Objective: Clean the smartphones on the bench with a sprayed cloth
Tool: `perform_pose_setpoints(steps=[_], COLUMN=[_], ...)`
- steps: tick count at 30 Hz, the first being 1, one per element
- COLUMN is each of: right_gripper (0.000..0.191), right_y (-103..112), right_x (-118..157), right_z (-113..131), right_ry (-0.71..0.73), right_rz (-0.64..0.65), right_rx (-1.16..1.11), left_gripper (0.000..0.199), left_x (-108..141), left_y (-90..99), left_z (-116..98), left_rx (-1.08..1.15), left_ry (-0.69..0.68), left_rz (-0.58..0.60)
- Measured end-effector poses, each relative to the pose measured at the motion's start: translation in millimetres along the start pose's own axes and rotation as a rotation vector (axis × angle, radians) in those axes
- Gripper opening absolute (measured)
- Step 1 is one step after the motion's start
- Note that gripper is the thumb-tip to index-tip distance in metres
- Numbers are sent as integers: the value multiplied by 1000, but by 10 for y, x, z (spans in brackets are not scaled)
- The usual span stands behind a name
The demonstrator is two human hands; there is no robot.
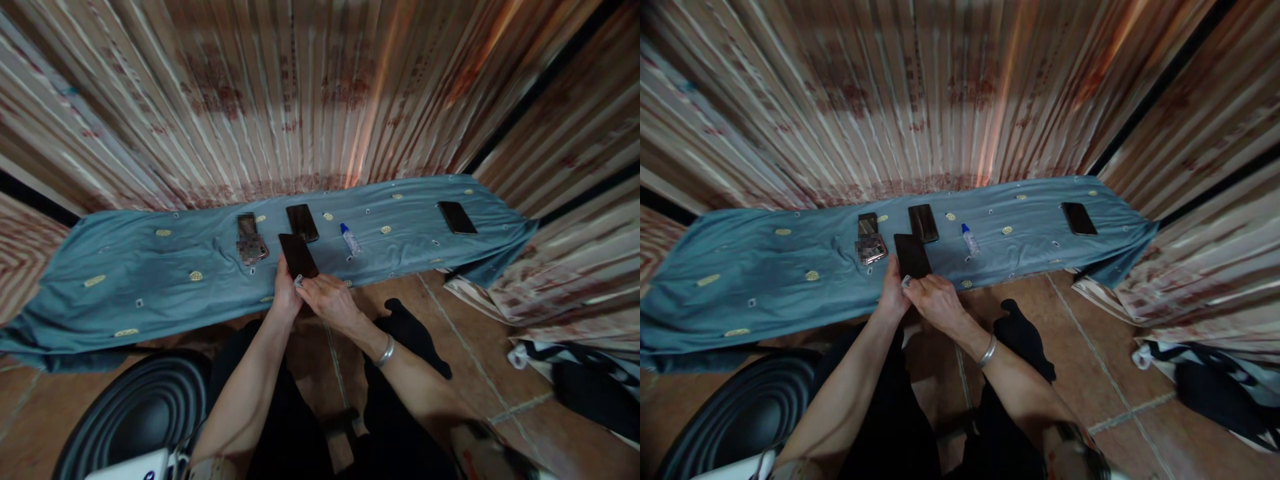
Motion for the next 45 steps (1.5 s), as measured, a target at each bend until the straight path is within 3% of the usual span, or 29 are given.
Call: perform_pose_setpoints(steps=[3,8,13,18,23,27,38,42,45], right_gripper=[30,33,51,50,43,36,20,13,12], right_y=[117,324,119,-329,-393,-381,-329,-285,-229], right_x=[33,171,309,465,495,492,412,383,392], right_z=[-136,-726,-1103,-1030,-892,-934,-1150,-1254,-1394], right_ry=[-75,-378,-542,-829,-944,-960,-1062,-1054,-1013], right_rz=[-50,-167,-84,86,29,-37,-189,-247,-348], right_rx=[-139,-387,-616,-1211,-1578,-1670,-1804,-1783,-1648], left_gripper=[39,38,32,30,29,29,32,40,42], left_x=[39,103,175,195,243,292,518,633,687], left_y=[-49,-111,-115,-96,-85,-80,-234,-238,-219], left_z=[26,14,12,79,157,190,258,344,401], left_rx=[26,87,85,11,-59,-88,-167,-191,-207], left_ry=[36,41,70,107,161,179,227,327,382], left_rz=[12,-6,1,38,61,77,334,393,401])
Point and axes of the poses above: each hand's wrist, its own x-axis away from the middle knuckle, its own y-axis out of the back of the hand, z = x × y, the point moved 8 cm from there along -x, towards the middle knuckle, and after that the axes turned 7 degrees about x, right-handed, at the moved point
